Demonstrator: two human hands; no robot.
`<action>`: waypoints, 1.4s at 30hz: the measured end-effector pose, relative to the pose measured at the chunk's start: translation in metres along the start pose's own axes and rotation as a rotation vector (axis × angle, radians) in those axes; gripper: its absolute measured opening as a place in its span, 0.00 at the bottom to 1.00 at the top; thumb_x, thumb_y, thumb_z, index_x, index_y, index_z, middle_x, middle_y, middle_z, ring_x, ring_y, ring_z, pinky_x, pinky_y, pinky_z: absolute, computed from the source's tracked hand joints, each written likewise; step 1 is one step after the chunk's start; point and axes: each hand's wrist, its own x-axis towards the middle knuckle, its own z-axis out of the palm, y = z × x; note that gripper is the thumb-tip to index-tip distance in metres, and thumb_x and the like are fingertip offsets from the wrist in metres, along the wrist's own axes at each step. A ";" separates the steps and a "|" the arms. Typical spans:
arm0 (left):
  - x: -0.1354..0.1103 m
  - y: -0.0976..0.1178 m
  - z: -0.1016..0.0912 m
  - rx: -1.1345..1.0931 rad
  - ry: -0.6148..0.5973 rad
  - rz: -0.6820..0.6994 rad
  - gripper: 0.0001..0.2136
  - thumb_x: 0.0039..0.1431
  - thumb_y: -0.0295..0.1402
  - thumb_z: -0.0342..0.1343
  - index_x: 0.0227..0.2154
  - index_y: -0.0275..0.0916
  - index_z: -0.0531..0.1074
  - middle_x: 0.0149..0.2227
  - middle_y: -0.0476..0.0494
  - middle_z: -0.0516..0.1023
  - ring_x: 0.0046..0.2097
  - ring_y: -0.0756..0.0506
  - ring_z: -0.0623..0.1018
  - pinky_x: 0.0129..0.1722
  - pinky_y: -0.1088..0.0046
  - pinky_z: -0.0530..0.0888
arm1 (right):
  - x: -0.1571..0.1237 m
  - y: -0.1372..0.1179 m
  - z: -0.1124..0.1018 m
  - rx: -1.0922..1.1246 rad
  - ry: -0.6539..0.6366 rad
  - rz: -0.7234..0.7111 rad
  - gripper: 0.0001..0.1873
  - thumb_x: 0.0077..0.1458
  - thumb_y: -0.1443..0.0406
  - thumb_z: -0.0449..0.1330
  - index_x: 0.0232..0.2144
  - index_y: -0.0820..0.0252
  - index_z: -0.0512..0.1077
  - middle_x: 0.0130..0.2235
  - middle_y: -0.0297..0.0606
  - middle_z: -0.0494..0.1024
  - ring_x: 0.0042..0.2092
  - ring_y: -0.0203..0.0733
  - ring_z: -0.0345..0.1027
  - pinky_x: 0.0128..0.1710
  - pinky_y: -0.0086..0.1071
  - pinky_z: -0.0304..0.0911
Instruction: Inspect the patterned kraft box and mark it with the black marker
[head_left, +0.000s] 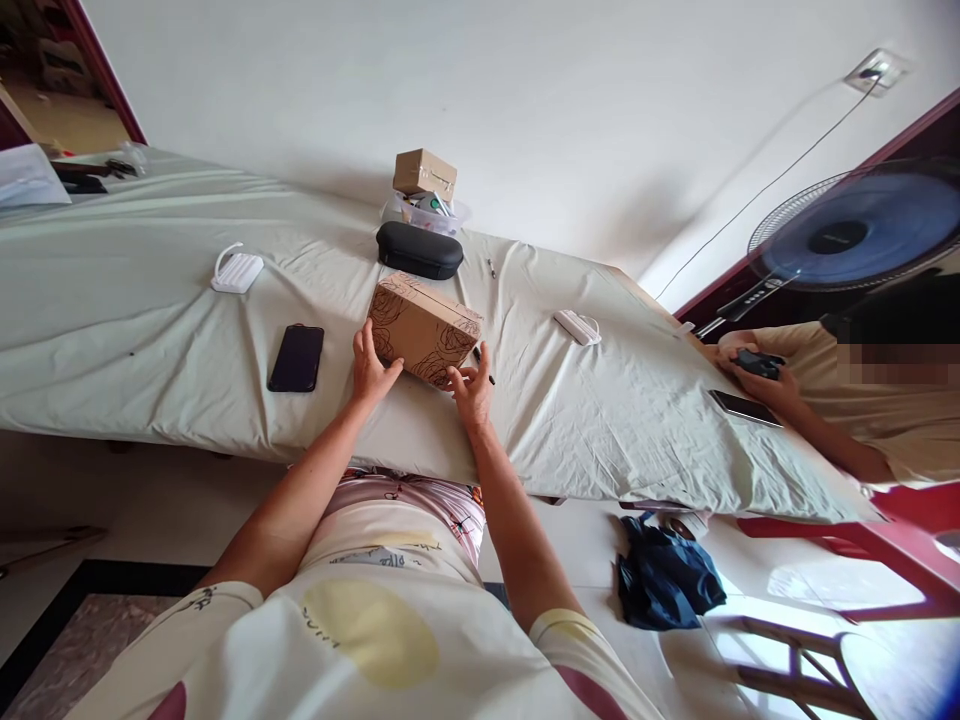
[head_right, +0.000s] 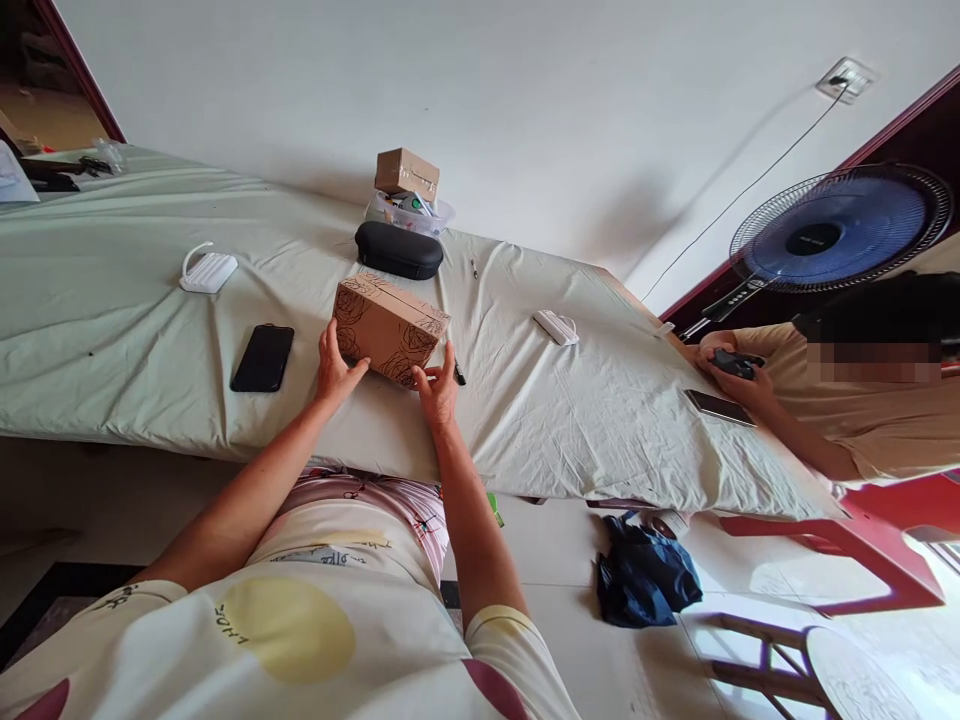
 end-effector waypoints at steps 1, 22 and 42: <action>0.000 0.001 0.000 -0.001 0.007 0.018 0.47 0.52 0.31 0.66 0.72 0.43 0.48 0.72 0.28 0.55 0.74 0.29 0.58 0.71 0.45 0.62 | 0.000 -0.002 -0.002 0.000 0.001 0.006 0.52 0.59 0.41 0.62 0.74 0.54 0.47 0.36 0.32 0.82 0.23 0.35 0.74 0.24 0.28 0.70; 0.002 -0.008 -0.001 -0.101 0.176 -0.002 0.31 0.61 0.34 0.59 0.67 0.41 0.60 0.64 0.30 0.65 0.65 0.34 0.70 0.58 0.57 0.78 | 0.013 -0.006 -0.024 -0.024 0.141 -0.304 0.28 0.64 0.49 0.61 0.61 0.50 0.64 0.61 0.49 0.71 0.58 0.50 0.73 0.51 0.48 0.77; 0.003 -0.012 0.014 -0.245 -0.124 -0.048 0.42 0.63 0.38 0.63 0.74 0.43 0.45 0.70 0.31 0.66 0.70 0.39 0.71 0.67 0.57 0.71 | 0.006 0.007 0.002 -0.101 -0.034 0.013 0.20 0.61 0.47 0.61 0.43 0.56 0.73 0.47 0.45 0.84 0.45 0.48 0.81 0.44 0.41 0.77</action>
